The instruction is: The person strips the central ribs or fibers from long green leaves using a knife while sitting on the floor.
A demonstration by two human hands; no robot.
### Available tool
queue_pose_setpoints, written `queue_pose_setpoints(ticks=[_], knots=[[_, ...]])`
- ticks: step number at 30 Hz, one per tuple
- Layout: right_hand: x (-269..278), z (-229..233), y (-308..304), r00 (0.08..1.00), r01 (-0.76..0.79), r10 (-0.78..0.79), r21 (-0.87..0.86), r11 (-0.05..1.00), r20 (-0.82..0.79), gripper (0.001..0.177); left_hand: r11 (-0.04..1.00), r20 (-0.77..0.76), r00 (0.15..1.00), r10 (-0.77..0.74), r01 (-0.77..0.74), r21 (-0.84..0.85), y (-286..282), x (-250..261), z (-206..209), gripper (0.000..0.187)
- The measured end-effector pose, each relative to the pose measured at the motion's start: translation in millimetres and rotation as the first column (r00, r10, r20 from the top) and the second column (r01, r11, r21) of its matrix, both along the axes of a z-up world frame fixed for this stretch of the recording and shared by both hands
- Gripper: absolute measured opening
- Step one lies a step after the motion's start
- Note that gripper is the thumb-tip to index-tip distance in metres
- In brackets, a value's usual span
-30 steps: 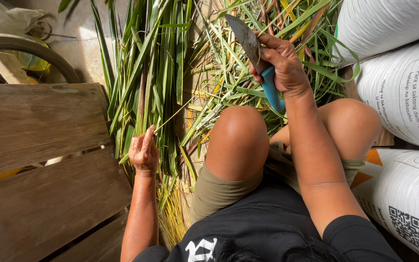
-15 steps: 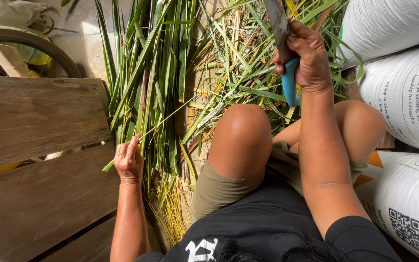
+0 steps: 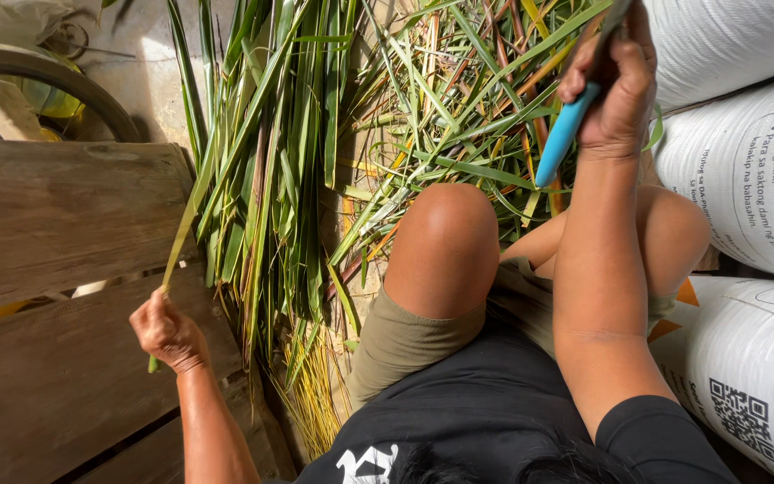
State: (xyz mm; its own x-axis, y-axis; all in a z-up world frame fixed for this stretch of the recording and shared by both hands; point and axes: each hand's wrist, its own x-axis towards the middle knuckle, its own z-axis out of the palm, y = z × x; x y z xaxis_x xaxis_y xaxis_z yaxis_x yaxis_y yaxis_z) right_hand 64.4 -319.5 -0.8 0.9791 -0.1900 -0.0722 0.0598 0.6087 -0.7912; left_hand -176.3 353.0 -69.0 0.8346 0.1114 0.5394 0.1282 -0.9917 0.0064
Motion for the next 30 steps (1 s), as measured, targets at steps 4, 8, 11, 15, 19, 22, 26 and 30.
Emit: queue_pose_setpoints(ticks=[4,8,11,15,19,22,26,30], knots=[[0.3,-3.9,3.7,1.000,0.005,-0.005,0.004,1.000,0.017,0.035,0.772,0.329,0.929,0.167,0.085,-0.630,-59.3,49.7,32.1,0.026],[-3.7,13.8,36.6,0.974,-0.224,0.225,-0.023,0.974,0.018,0.020,0.331,0.449,0.845,0.290,0.351,-0.876,-142.0,116.6,55.9,0.032],[-9.6,26.0,54.5,0.908,-0.416,0.410,-0.058,0.908,-0.091,0.011,-0.031,0.264,0.929,0.260,0.281,-0.959,-235.8,167.6,90.6,0.010],[-15.0,24.6,63.6,0.808,-0.589,0.588,-0.074,0.805,-0.036,0.027,-0.520,0.088,0.985,0.150,0.154,-0.840,-331.2,207.7,93.1,0.010],[-16.0,25.4,67.7,0.753,-0.658,0.655,-0.074,0.750,-0.063,0.048,-0.696,0.134,0.978,-0.161,-0.016,-0.718,-389.0,223.5,55.2,0.020],[-16.5,26.3,67.0,0.810,-0.586,0.581,-0.075,0.807,-0.075,0.065,-0.744,0.090,0.953,-0.291,-0.166,-0.647,-415.5,225.6,46.1,0.032],[-10.9,9.1,67.0,0.914,-0.406,0.406,-0.027,0.914,0.008,0.026,-0.584,-0.036,0.788,-0.615,-0.486,-0.650,-417.7,222.1,76.5,0.052],[-6.2,-2.8,55.8,0.942,-0.325,0.324,0.008,0.946,-0.091,0.018,-0.187,-0.152,0.510,-0.847,-0.554,-0.811,-390.5,204.4,130.7,0.051]])
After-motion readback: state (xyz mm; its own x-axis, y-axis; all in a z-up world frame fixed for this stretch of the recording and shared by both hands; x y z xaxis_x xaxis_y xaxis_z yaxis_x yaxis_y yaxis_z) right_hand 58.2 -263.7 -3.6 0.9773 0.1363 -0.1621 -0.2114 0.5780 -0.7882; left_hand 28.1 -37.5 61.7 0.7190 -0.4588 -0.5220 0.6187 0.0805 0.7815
